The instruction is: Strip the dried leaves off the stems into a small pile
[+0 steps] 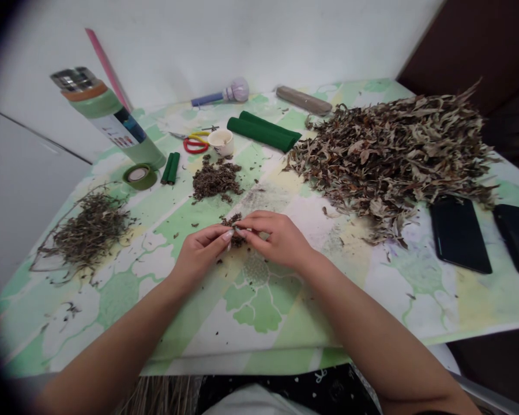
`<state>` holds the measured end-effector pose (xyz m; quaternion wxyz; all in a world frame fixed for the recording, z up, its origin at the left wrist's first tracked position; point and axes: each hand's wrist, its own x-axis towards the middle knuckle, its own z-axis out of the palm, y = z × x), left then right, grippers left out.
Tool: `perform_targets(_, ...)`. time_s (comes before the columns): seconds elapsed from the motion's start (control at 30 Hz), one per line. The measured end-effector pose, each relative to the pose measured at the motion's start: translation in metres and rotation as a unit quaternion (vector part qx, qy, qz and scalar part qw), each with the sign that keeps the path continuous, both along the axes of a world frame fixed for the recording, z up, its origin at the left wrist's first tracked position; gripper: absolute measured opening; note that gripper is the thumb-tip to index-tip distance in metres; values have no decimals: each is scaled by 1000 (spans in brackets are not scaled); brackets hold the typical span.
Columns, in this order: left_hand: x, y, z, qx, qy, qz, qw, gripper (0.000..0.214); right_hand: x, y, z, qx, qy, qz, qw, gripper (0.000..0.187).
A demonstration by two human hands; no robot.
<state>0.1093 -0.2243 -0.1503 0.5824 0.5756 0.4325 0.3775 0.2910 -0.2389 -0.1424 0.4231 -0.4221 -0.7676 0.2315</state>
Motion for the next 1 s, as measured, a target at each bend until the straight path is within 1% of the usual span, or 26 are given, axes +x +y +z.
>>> perform_targets(0.3,0,1,-1,16,12,-6,1000,19,-1,1,-3,6,15,19,1000,20)
perform_targets(0.8,0,-1,0,18,22,-5,1000,19,-3,-1,-2,-7,23,5,1000,20)
perform_targets(1.0,1,-1,1,15,35,-4,999,20,-1,0,-1,-6,25,-19,999,19)
